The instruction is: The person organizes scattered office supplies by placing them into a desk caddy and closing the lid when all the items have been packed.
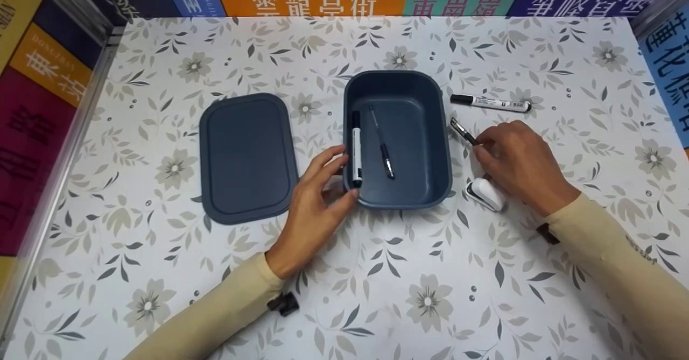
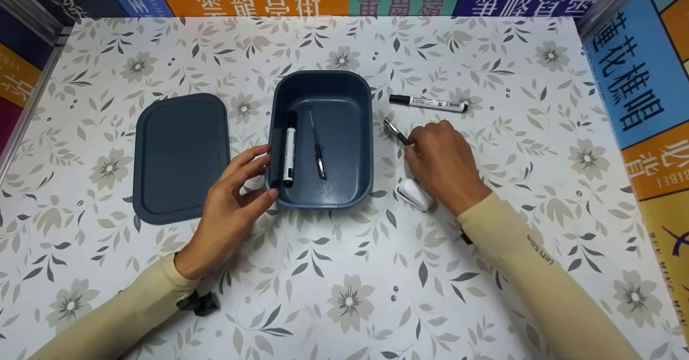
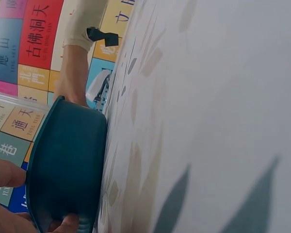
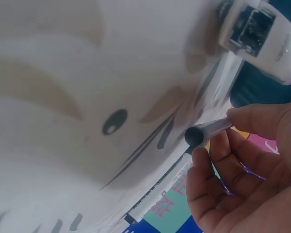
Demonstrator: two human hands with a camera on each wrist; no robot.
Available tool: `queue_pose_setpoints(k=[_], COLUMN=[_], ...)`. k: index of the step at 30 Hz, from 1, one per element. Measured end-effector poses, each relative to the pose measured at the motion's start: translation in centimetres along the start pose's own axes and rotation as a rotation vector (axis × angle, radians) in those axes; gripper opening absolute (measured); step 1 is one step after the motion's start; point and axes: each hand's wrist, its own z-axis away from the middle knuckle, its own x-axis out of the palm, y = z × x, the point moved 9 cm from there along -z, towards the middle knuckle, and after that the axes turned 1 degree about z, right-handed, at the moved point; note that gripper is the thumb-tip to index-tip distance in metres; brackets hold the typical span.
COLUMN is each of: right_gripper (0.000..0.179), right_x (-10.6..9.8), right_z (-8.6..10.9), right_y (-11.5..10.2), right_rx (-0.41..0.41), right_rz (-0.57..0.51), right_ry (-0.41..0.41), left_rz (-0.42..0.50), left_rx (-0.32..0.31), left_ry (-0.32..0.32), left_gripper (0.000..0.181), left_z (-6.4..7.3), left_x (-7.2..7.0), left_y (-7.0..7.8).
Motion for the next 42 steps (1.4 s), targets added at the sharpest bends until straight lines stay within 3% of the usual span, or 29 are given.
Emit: queue_pose_setpoints(k=[11,23,33,42], right_gripper=[0.013,0.01,0.013,0.009], right_x=[-1.1,-2.5,-2.8,-3.2], right_z=[0.2,0.1,-0.2,-0.3], right_y=[-0.9,-2.8,-3.8,-5.3], right_rx=[0.012,-0.035,0.023,-0.017], right_rz=[-0.014,-0.065,-0.132,-0.153], right_ry=[0.04,0.123,0.112,0.155], left_rz=[0.008,-0.005,-0.01,-0.009], left_rx=[0.002,-0.022,-0.015,-0.013], left_ry=[0.002,0.005,0.011,0.009], left_gripper=[0.057,0.057,0.057,0.057], left_z=[0.0,0.0,-0.1,0.0], left_x=[0.0,0.0,0.0,0.0], left_y=[-0.2,-0.3,-0.1,-0.1])
